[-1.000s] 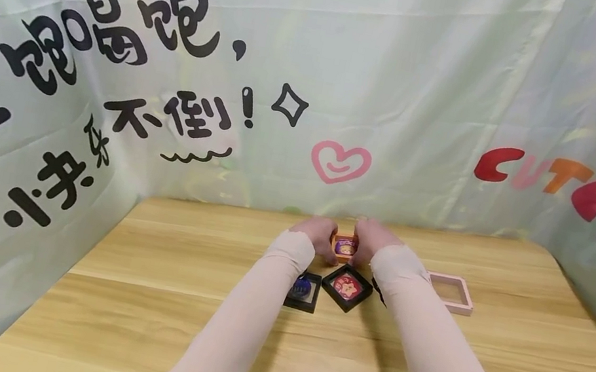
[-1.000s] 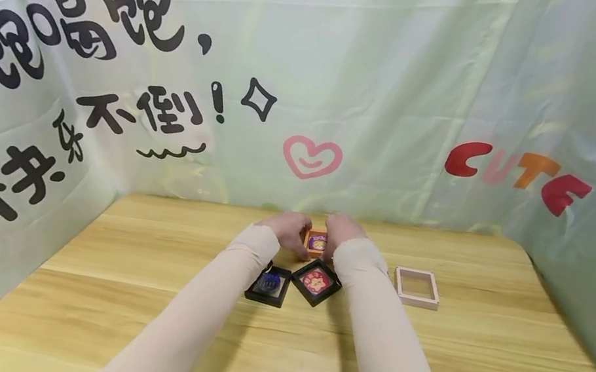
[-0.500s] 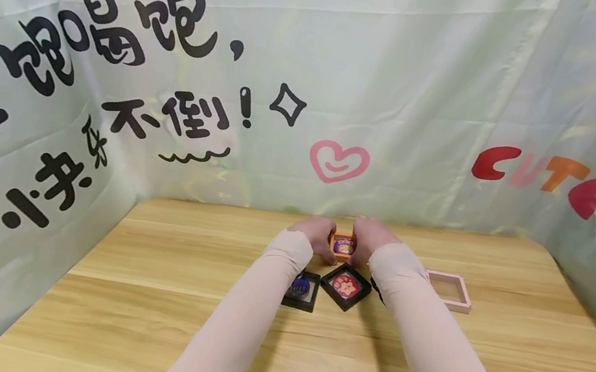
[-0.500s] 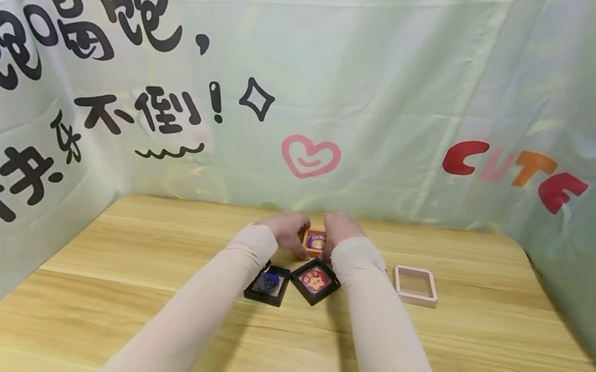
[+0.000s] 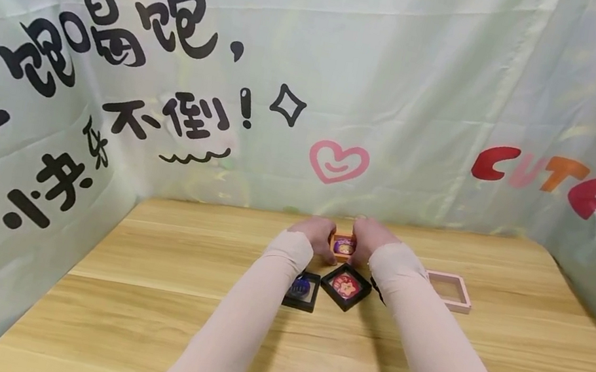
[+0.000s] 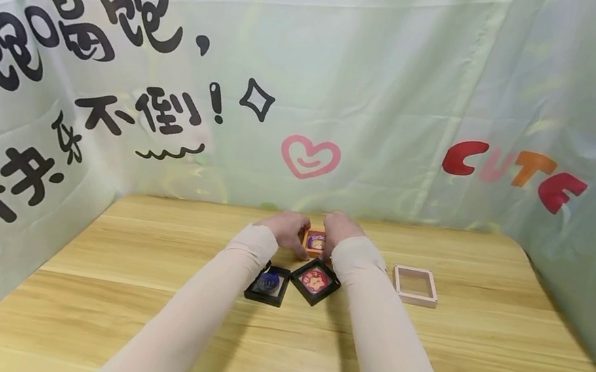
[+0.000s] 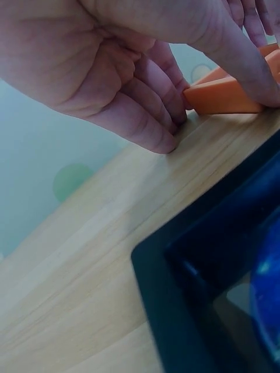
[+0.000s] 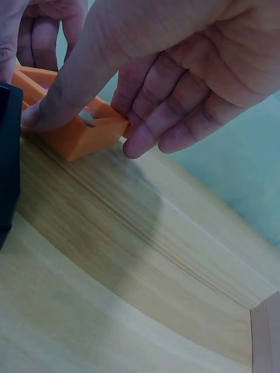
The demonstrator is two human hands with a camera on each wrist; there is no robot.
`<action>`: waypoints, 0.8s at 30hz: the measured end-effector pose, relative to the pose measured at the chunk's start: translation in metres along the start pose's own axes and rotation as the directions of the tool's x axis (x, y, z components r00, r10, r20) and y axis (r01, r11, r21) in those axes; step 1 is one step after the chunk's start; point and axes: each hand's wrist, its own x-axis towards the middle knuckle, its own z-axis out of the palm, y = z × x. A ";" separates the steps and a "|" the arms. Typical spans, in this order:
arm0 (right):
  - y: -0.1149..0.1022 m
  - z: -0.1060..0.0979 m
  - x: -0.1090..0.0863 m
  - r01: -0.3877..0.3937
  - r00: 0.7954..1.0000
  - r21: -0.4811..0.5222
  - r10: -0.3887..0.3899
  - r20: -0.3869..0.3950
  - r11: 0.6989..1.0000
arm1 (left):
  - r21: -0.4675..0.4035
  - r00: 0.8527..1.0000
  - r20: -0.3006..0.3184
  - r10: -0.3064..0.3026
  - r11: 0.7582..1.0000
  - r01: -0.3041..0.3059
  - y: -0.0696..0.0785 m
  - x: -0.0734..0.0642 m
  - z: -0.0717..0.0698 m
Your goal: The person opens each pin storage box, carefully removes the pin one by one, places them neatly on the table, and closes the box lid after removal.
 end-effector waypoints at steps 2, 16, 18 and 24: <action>-0.001 0.001 0.001 0.006 1.000 0.000 -0.006 0.008 1.000 | -0.001 1.000 0.004 0.003 1.000 -0.003 -0.003 0.000 0.001; 0.017 -0.005 0.006 0.086 0.994 0.090 -0.092 0.058 0.992 | -0.180 0.997 0.021 0.069 0.982 -0.064 -0.022 0.004 -0.002; 0.020 -0.010 0.004 0.108 0.993 0.097 -0.113 0.046 0.989 | -0.221 0.997 0.011 0.078 0.972 -0.074 -0.024 0.006 -0.002; 0.027 -0.023 -0.002 0.159 0.987 0.138 -0.163 0.015 0.978 | -0.321 0.988 -0.050 0.149 0.934 -0.157 -0.027 0.009 -0.006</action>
